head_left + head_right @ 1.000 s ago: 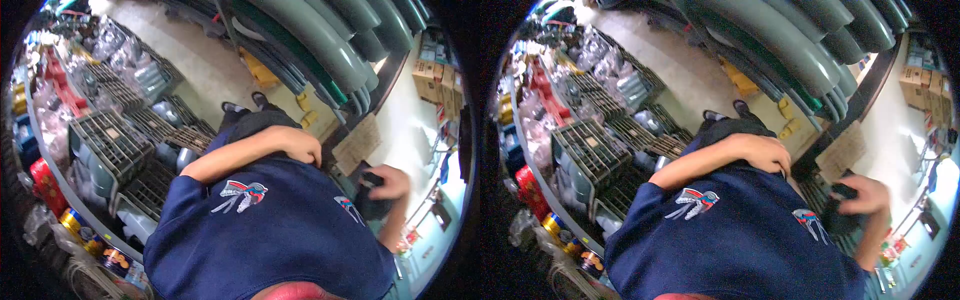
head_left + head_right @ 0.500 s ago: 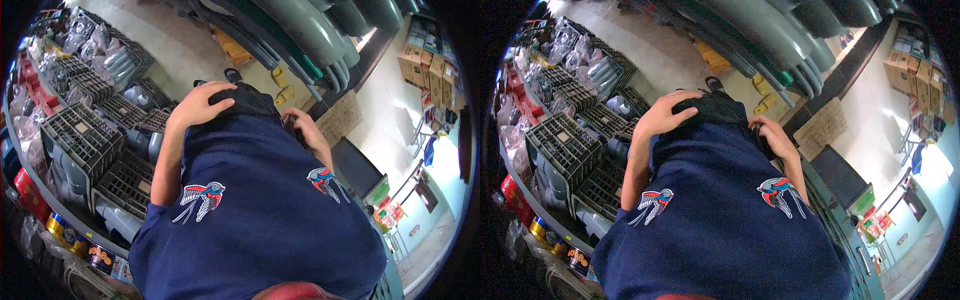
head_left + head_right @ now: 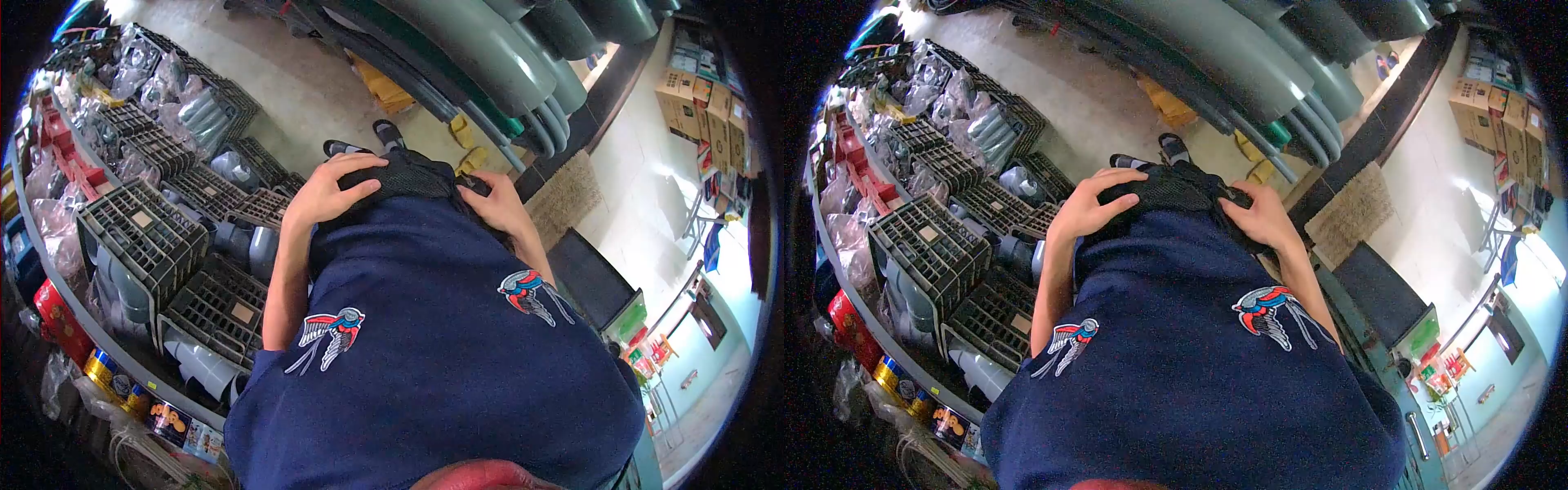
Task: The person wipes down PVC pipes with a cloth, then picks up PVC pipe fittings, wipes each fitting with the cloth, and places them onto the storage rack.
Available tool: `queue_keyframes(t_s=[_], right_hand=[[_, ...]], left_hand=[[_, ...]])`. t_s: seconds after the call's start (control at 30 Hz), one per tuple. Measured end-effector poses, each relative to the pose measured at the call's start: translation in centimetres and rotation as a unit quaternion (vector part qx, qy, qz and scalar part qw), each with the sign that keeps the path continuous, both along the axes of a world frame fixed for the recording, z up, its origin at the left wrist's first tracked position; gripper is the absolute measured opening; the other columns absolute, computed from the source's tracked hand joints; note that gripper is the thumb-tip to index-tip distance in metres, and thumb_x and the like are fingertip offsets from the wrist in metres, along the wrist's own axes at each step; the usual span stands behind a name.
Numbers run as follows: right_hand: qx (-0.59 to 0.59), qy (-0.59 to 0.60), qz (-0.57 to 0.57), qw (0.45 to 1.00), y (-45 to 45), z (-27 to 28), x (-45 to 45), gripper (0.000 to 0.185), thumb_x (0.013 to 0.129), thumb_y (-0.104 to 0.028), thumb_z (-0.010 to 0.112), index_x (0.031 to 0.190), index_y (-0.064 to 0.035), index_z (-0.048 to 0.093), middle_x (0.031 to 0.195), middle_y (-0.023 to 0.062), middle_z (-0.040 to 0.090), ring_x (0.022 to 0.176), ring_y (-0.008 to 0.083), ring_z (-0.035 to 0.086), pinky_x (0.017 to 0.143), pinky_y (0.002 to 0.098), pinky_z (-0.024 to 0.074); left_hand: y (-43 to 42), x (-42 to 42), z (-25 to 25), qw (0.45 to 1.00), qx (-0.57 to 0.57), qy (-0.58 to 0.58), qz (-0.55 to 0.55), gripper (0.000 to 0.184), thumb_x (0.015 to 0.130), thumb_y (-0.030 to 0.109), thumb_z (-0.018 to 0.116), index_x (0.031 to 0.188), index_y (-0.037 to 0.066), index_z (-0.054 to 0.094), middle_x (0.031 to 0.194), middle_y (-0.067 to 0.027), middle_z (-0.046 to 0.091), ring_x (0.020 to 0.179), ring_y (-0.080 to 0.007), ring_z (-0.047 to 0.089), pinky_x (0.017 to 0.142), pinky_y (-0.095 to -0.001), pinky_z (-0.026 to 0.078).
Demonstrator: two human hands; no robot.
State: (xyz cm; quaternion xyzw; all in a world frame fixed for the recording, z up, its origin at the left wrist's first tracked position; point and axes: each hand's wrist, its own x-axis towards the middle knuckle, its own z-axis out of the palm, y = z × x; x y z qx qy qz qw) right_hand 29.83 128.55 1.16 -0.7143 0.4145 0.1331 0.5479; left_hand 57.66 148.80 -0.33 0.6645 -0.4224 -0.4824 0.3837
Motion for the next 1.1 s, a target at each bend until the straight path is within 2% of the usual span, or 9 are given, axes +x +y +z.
queue_keyframes(t_s=[0.03, 0.1, 0.2, 0.33, 0.57, 0.7, 1.0, 1.03, 1.1], right_hand=[[-0.001, -0.003, 0.002, 1.000, -0.4, -0.3, 0.7, 0.032, 0.094, -0.025, 0.072, 0.111, 0.0024, 0.072, 0.091, 0.0114, 0.076, 0.084, 0.0170, 0.067, 0.080, 0.0342, 0.0526], [-0.057, -0.028, 0.099, 0.993, -0.8, -0.8, 1.9, 0.034, 0.090, -0.029, 0.071, 0.113, -0.0034, 0.075, 0.093, 0.0229, 0.075, 0.087, 0.0385, 0.073, 0.080, 0.0445, 0.0553], [-0.049, 0.023, 0.193, 0.980, -1.5, 0.9, 4.3, 0.036, 0.087, -0.028, 0.070, 0.115, -0.0065, 0.076, 0.097, 0.0245, 0.074, 0.095, 0.0460, 0.069, 0.081, 0.0480, 0.0551], [-0.069, -0.014, 0.272, 0.960, -1.9, 0.8, 6.2, 0.035, 0.086, -0.026, 0.070, 0.114, -0.0066, 0.076, 0.096, 0.0242, 0.073, 0.094, 0.0433, 0.071, 0.081, 0.0476, 0.0553], [-0.022, -0.063, 0.185, 0.980, -3.6, -1.1, 2.8, 0.046, 0.093, -0.031, 0.075, 0.121, 0.0053, 0.070, 0.111, 0.0222, 0.075, 0.106, 0.0299, 0.072, 0.092, 0.0405, 0.0541], [0.096, -0.007, 0.134, 0.986, -2.4, -0.6, 3.3, 0.037, 0.094, -0.023, 0.074, 0.118, 0.0055, 0.071, 0.106, 0.0194, 0.076, 0.100, 0.0224, 0.070, 0.090, 0.0377, 0.0536], [-0.024, -0.094, 0.103, 0.990, -5.1, -1.7, 6.1, 0.038, 0.093, -0.028, 0.066, 0.106, 0.0077, 0.070, 0.083, 0.0255, 0.068, 0.080, 0.0249, 0.068, 0.073, 0.0402, 0.0493], [-0.029, -0.035, 0.093, 0.995, -5.2, -2.0, 6.4, 0.036, 0.096, -0.024, 0.067, 0.109, 0.0095, 0.072, 0.090, 0.0167, 0.074, 0.084, 0.0211, 0.068, 0.077, 0.0363, 0.0507], [0.009, 0.146, 0.163, 0.976, -4.2, 0.7, 10.3, 0.037, 0.093, -0.033, 0.073, 0.104, 0.0015, 0.078, 0.089, 0.0164, 0.075, 0.084, 0.0260, 0.071, 0.079, 0.0378, 0.0534]], left_hand=[[-0.2, 0.2, -0.4, 1.000, -0.020, -0.003, -0.024, 0.034, 0.096, 0.021, 0.075, 0.127, 0.009, 0.074, 0.133, -0.0127, 0.071, 0.129, -0.0307, 0.062, 0.114, -0.0417, 0.044], [-0.3, 0.4, -1.2, 0.998, -0.036, -0.005, -0.048, 0.033, 0.096, 0.021, 0.075, 0.126, 0.009, 0.075, 0.132, -0.0122, 0.072, 0.128, -0.0306, 0.062, 0.114, -0.0420, 0.045], [-0.4, 0.1, -1.6, 0.996, -0.049, -0.017, -0.067, 0.031, 0.097, 0.021, 0.074, 0.126, 0.011, 0.076, 0.132, -0.0113, 0.072, 0.125, -0.0305, 0.063, 0.113, -0.0425, 0.045], [0.0, 0.6, -1.8, 0.999, -0.014, -0.005, -0.045, 0.032, 0.101, 0.023, 0.069, 0.130, 0.011, 0.075, 0.129, -0.0121, 0.074, 0.122, -0.0293, 0.064, 0.110, -0.0406, 0.047], [2.3, 2.3, -2.9, 0.994, 0.040, 0.086, 0.053, 0.033, 0.109, 0.025, 0.057, 0.135, 0.008, 0.070, 0.127, -0.0087, 0.075, 0.120, -0.0204, 0.066, 0.106, -0.0338, 0.048], [2.8, 2.3, -3.7, 0.992, 0.054, 0.092, 0.061, 0.032, 0.108, 0.024, 0.059, 0.132, 0.008, 0.071, 0.128, -0.0086, 0.074, 0.118, -0.0201, 0.066, 0.106, -0.0335, 0.048], [-1.5, 3.4, -3.6, 0.998, 0.013, 0.055, 0.023, 0.028, 0.103, 0.027, 0.067, 0.120, 0.006, 0.076, 0.122, -0.0114, 0.074, 0.112, -0.0231, 0.069, 0.095, -0.0341, 0.053], [-2.5, 3.3, -3.7, 1.000, -0.016, 0.014, 0.004, 0.029, 0.101, 0.029, 0.070, 0.116, 0.006, 0.078, 0.123, -0.0129, 0.074, 0.111, -0.0258, 0.070, 0.093, -0.0357, 0.054], [-5.0, 3.1, -3.5, 0.997, 0.039, -0.043, -0.047, 0.030, 0.097, 0.031, 0.074, 0.113, 0.006, 0.079, 0.119, -0.0142, 0.074, 0.108, -0.0284, 0.071, 0.090, -0.0370, 0.055]])
